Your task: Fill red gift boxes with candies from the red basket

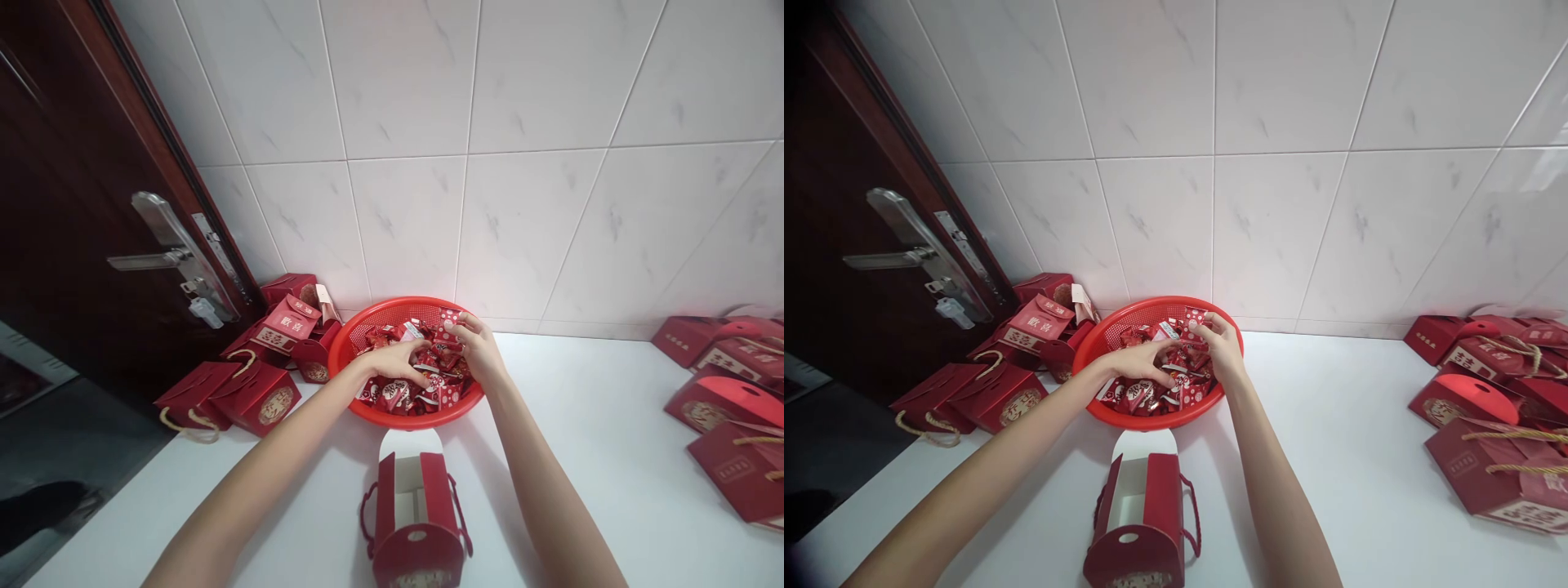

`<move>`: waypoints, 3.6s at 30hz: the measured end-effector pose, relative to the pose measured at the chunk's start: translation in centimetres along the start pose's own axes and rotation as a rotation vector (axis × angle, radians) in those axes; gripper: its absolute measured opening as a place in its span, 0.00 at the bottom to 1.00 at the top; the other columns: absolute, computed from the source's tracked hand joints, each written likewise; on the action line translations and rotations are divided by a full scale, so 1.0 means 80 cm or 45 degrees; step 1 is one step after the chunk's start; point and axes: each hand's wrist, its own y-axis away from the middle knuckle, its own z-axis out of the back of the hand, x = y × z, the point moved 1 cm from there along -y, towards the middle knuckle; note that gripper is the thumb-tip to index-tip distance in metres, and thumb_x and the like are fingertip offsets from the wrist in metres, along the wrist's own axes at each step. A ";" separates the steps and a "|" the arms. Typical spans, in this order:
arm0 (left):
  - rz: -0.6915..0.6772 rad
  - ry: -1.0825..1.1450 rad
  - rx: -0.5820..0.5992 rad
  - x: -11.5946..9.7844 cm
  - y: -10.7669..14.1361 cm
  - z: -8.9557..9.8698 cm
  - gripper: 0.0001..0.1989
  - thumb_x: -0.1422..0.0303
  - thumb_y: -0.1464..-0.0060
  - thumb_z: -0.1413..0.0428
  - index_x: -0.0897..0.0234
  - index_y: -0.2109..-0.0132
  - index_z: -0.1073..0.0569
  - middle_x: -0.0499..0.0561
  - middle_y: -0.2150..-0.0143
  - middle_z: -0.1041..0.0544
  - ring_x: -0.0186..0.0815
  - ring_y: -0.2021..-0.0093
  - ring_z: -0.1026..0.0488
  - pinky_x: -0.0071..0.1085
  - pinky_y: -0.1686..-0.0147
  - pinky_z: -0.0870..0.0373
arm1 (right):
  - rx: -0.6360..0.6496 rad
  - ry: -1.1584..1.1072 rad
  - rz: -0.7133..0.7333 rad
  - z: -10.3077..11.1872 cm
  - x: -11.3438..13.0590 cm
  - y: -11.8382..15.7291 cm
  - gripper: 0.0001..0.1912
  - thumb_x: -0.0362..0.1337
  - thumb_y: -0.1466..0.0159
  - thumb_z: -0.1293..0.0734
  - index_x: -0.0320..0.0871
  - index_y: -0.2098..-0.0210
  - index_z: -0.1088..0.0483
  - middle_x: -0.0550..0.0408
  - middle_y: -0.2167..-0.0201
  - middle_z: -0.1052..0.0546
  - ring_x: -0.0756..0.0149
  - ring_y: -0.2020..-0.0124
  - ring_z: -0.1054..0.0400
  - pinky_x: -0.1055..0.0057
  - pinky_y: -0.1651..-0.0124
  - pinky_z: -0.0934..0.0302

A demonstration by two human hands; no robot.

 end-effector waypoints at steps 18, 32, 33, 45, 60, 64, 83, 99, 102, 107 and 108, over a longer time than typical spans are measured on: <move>-0.042 -0.059 0.078 -0.033 0.011 -0.008 0.38 0.76 0.62 0.36 0.62 0.40 0.27 0.54 0.42 0.23 0.47 0.45 0.26 0.36 0.46 0.30 | 0.002 0.017 0.055 0.001 0.000 -0.001 0.16 0.43 0.56 0.21 0.46 0.71 0.26 0.58 0.71 0.22 0.63 0.71 0.30 0.69 0.71 0.34; -0.039 -0.097 0.137 -0.043 0.017 -0.013 0.45 0.67 0.63 0.29 0.57 0.35 0.31 0.55 0.34 0.30 0.52 0.35 0.33 0.43 0.35 0.39 | 0.020 0.045 0.117 0.002 0.000 -0.001 0.14 0.42 0.53 0.22 0.46 0.72 0.27 0.59 0.72 0.23 0.64 0.69 0.30 0.69 0.66 0.34; -0.065 -0.085 0.106 -0.041 0.017 -0.012 0.43 0.69 0.62 0.30 0.57 0.36 0.30 0.54 0.36 0.27 0.51 0.36 0.31 0.43 0.36 0.37 | 0.013 0.042 0.107 0.001 0.000 -0.001 0.14 0.43 0.54 0.22 0.46 0.72 0.27 0.59 0.72 0.23 0.64 0.69 0.30 0.69 0.67 0.34; -0.077 0.683 -0.455 -0.026 0.014 0.011 0.25 0.61 0.59 0.30 0.67 0.55 0.24 0.54 0.56 0.18 0.43 0.55 0.22 0.43 0.51 0.25 | -0.129 -0.060 0.051 -0.002 0.011 0.004 0.15 0.41 0.56 0.23 0.46 0.74 0.31 0.61 0.74 0.23 0.66 0.74 0.30 0.72 0.75 0.37; -0.107 0.595 -0.341 -0.027 0.012 0.004 0.28 0.57 0.61 0.28 0.67 0.55 0.23 0.55 0.54 0.18 0.47 0.51 0.23 0.45 0.47 0.29 | 0.198 0.074 -0.074 -0.002 0.003 0.005 0.15 0.43 0.53 0.22 0.45 0.70 0.26 0.57 0.69 0.20 0.64 0.72 0.28 0.69 0.71 0.34; -0.069 0.424 -0.342 -0.021 0.011 0.003 0.25 0.57 0.60 0.29 0.67 0.57 0.23 0.55 0.56 0.18 0.48 0.53 0.23 0.43 0.50 0.28 | 0.208 0.128 -0.081 0.001 0.001 0.003 0.19 0.41 0.53 0.21 0.47 0.62 0.23 0.58 0.68 0.20 0.63 0.69 0.26 0.68 0.66 0.31; 0.182 0.813 -0.431 -0.020 0.008 0.008 0.21 0.68 0.56 0.43 0.64 0.52 0.23 0.52 0.54 0.21 0.39 0.54 0.26 0.33 0.53 0.29 | 0.137 0.119 0.001 -0.001 0.002 0.004 0.25 0.42 0.58 0.18 0.45 0.62 0.22 0.55 0.68 0.19 0.60 0.66 0.25 0.64 0.61 0.31; -0.041 0.630 -0.498 -0.022 0.012 0.014 0.24 0.73 0.63 0.36 0.66 0.54 0.21 0.55 0.50 0.19 0.41 0.56 0.23 0.38 0.54 0.25 | 0.108 -0.145 -0.044 0.001 0.005 -0.001 0.19 0.39 0.55 0.20 0.46 0.64 0.23 0.57 0.67 0.19 0.62 0.66 0.25 0.66 0.62 0.29; -0.051 0.590 -0.503 -0.023 0.012 0.013 0.22 0.72 0.62 0.38 0.66 0.54 0.21 0.56 0.51 0.19 0.42 0.55 0.23 0.40 0.51 0.26 | 0.108 -0.135 -0.087 0.001 0.005 0.000 0.21 0.39 0.56 0.19 0.45 0.63 0.24 0.56 0.67 0.19 0.61 0.66 0.25 0.65 0.63 0.29; -0.028 0.582 -0.445 -0.026 0.012 0.012 0.21 0.73 0.61 0.45 0.65 0.57 0.20 0.54 0.51 0.19 0.47 0.45 0.26 0.43 0.43 0.31 | 0.109 -0.114 -0.089 0.001 0.004 0.001 0.24 0.39 0.56 0.19 0.44 0.61 0.24 0.54 0.65 0.18 0.59 0.64 0.24 0.65 0.64 0.29; 0.007 0.608 -0.437 -0.026 0.012 0.012 0.21 0.73 0.61 0.46 0.65 0.57 0.20 0.54 0.50 0.19 0.47 0.45 0.26 0.43 0.44 0.30 | 0.112 -0.106 -0.079 0.001 0.003 0.001 0.24 0.39 0.56 0.19 0.44 0.60 0.24 0.54 0.65 0.18 0.59 0.65 0.24 0.65 0.64 0.29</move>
